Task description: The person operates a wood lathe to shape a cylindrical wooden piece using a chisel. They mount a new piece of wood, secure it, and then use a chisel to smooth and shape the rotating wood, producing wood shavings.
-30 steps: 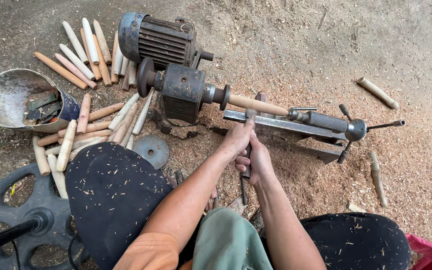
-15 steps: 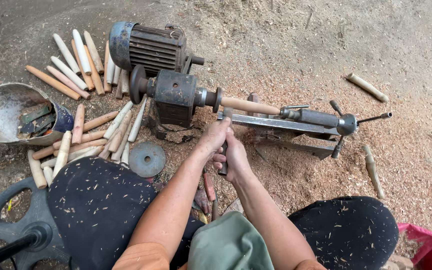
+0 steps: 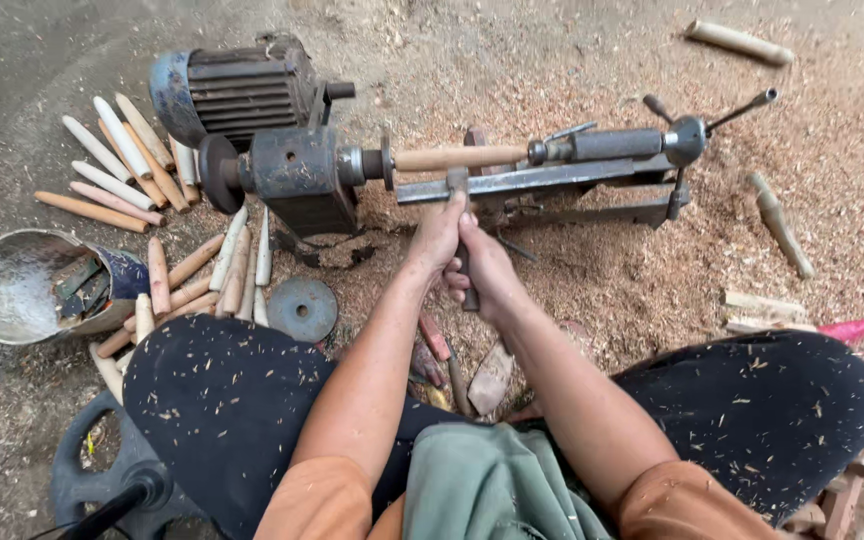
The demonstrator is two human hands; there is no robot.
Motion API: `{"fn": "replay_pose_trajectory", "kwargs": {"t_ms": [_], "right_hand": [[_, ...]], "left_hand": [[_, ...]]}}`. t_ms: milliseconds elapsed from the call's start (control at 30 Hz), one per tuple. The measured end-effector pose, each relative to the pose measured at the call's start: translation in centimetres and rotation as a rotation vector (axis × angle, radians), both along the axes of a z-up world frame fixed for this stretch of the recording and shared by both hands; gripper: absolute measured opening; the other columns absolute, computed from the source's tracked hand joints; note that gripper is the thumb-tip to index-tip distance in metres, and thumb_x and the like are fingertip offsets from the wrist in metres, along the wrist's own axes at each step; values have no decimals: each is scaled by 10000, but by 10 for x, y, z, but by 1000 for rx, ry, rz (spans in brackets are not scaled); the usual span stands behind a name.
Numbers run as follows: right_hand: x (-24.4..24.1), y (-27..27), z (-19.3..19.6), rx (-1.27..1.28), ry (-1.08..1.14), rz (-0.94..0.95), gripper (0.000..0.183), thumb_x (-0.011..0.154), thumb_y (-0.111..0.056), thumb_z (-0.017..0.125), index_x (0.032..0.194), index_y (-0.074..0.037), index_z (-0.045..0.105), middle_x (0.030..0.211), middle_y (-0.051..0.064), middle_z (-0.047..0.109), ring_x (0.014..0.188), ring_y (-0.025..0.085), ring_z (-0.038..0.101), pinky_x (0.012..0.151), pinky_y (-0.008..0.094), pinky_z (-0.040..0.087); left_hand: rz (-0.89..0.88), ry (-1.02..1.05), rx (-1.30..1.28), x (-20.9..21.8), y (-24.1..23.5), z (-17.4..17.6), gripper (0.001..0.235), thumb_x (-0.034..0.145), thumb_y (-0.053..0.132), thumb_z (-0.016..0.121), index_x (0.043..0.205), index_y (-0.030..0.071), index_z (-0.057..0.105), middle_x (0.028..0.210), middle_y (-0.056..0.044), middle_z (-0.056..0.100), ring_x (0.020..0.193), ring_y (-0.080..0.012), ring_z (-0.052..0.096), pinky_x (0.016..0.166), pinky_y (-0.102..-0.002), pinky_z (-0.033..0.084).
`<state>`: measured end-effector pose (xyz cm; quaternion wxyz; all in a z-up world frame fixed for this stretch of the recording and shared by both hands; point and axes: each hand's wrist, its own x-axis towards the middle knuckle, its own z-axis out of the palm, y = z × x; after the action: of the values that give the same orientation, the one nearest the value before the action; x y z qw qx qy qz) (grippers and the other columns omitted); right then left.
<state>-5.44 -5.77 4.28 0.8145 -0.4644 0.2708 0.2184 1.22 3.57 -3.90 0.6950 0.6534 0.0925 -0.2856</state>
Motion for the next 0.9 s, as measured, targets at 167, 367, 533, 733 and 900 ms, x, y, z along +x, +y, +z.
{"fn": "replay_pose_trajectory", "kwargs": {"t_ms": [167, 367, 533, 733, 900], "right_hand": [[-19, -92, -48, -238, -46, 473, 373, 1004, -348, 567, 1348, -204, 578, 1010, 12, 715, 828, 91, 691, 718, 277, 583], [-13, -136, -141, -1390, 2, 359, 464, 1094, -396, 463, 1245, 22, 595, 1215, 233, 626, 1071, 316, 650, 948, 484, 528], [1, -128, -193, -1433, -338, 660, 577, 1123, -510, 368, 1283, 17, 543, 1311, 326, 563, 1236, 573, 449, 1023, 622, 383], [19, -134, -150, -1394, -182, 985, 555, 1115, -540, 296, 1211, -36, 508, 1128, 319, 631, 1043, 497, 622, 924, 614, 482], [12, -131, -99, -1600, -100, 1330, 691, 1189, -368, 79, 945, -20, 623, 738, 134, 614, 568, 184, 490, 482, 411, 505]], "left_hand": [[-338, -274, 54, -21, -20, -74, 559, 1098, 491, 447, 1085, 15, 738, 991, -110, 778, 834, -178, 691, 708, -346, 541], [-263, 192, 568, -64, -2, -121, 458, 1013, 408, 476, 1219, 24, 616, 1041, -217, 681, 767, -364, 682, 594, -544, 586], [-446, 312, 688, -81, 25, -105, 449, 1025, 362, 506, 1126, -39, 683, 901, -200, 750, 737, -340, 767, 593, -457, 595], [-456, 205, 606, -101, 17, -63, 501, 1023, 361, 499, 946, -96, 687, 712, -252, 727, 580, -364, 750, 572, -457, 624], [-754, -91, 858, -124, 2, -33, 380, 980, 265, 511, 1086, -29, 726, 1130, -297, 713, 1031, -397, 731, 974, -499, 517]]}}
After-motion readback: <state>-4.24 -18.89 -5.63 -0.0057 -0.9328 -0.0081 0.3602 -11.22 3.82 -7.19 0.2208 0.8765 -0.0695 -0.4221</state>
